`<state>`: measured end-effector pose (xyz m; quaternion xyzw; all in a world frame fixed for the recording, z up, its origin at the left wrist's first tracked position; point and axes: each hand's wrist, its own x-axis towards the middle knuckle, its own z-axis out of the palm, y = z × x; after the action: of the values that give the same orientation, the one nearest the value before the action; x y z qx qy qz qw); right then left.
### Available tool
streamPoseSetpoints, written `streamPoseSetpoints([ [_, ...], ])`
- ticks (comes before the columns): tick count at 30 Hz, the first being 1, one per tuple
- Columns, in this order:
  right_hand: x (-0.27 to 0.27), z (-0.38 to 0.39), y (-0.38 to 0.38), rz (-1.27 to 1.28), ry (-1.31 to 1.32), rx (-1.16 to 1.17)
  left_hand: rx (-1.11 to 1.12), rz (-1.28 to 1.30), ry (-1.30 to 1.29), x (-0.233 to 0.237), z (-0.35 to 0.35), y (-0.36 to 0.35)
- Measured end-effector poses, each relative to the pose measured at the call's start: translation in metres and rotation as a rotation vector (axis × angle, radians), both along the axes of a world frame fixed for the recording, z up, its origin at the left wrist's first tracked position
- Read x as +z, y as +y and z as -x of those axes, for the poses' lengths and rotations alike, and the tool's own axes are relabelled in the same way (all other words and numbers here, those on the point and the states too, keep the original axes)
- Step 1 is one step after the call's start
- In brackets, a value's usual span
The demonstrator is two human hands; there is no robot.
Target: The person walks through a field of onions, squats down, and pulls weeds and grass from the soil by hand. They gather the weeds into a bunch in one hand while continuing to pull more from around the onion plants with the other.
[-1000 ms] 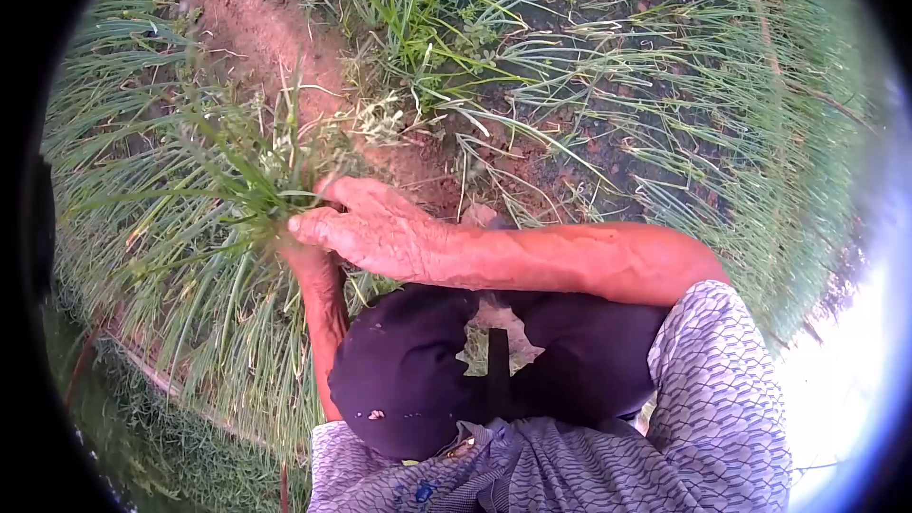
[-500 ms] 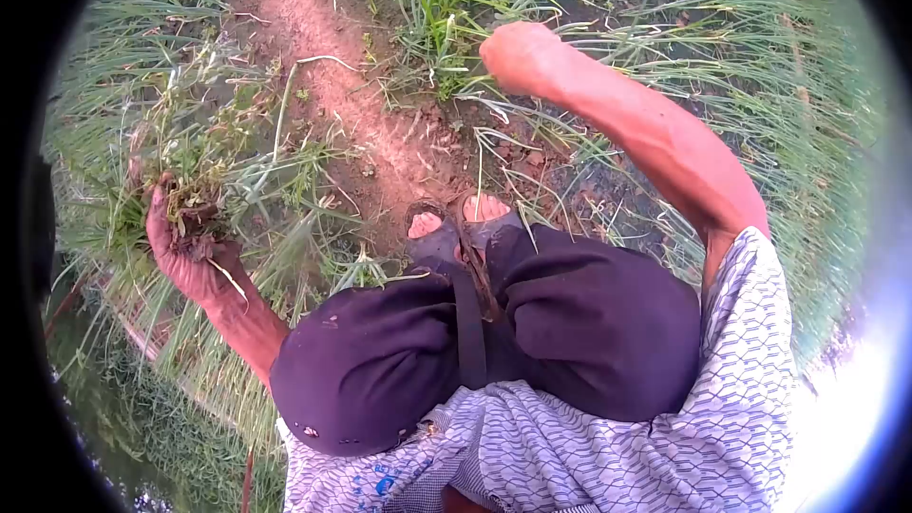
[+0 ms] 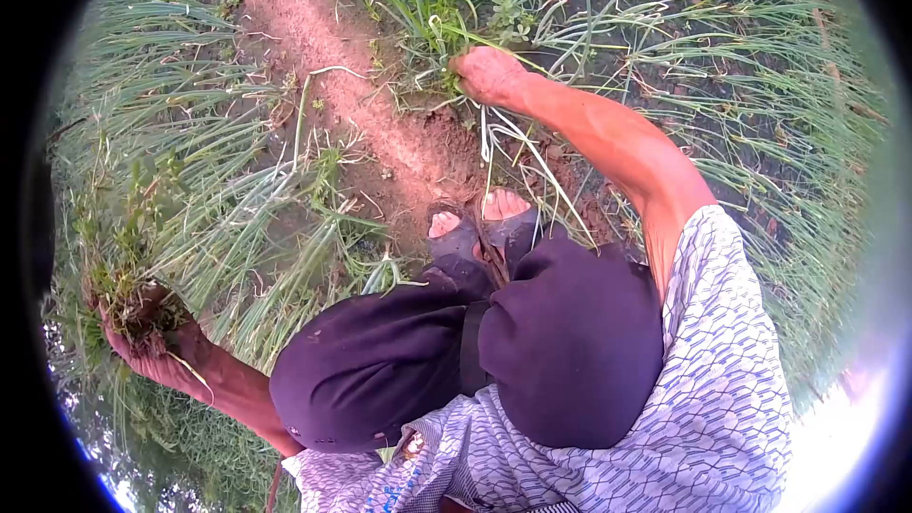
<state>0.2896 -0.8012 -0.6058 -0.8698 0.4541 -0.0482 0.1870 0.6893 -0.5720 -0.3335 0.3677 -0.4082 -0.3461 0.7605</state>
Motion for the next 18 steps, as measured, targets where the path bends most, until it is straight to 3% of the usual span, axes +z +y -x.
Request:
streamPoseSetpoints([
  [1, -0.005, 0.001, 0.0, 0.004, 0.016, 0.001, 0.122, 0.028, -0.006, -0.003, 0.001, 0.002],
  [4, -0.029, 0.004, 0.003, 0.073, -0.027, -0.041, 0.184, -0.016, 0.015, 0.005, 0.005, 0.008],
  [5, -0.035, 0.005, 0.007, 0.085, -0.102, -0.083, 0.054, -0.023, -0.063, 0.009, 0.013, 0.01],
  [8, -0.038, 0.011, 0.011, 0.118, -0.281, -0.266, 0.593, -0.146, -0.099, 0.017, 0.049, -0.004],
  [11, -0.018, 0.02, 0.012, 0.053, -0.443, -0.516, 0.581, -0.166, -0.11, 0.015, 0.05, -0.013],
  [14, -0.026, 0.021, -0.008, 0.041, -0.28, -0.521, 0.544, -0.167, -0.107, 0.018, 0.054, -0.029],
  [15, -0.031, 0.016, -0.012, -0.079, -0.543, -0.518, 0.545, -0.17, -0.106, 0.019, 0.055, -0.031],
  [18, -0.044, 0.004, -0.021, 0.132, -0.424, -0.337, 0.551, -0.192, -0.103, 0.019, 0.056, -0.035],
])
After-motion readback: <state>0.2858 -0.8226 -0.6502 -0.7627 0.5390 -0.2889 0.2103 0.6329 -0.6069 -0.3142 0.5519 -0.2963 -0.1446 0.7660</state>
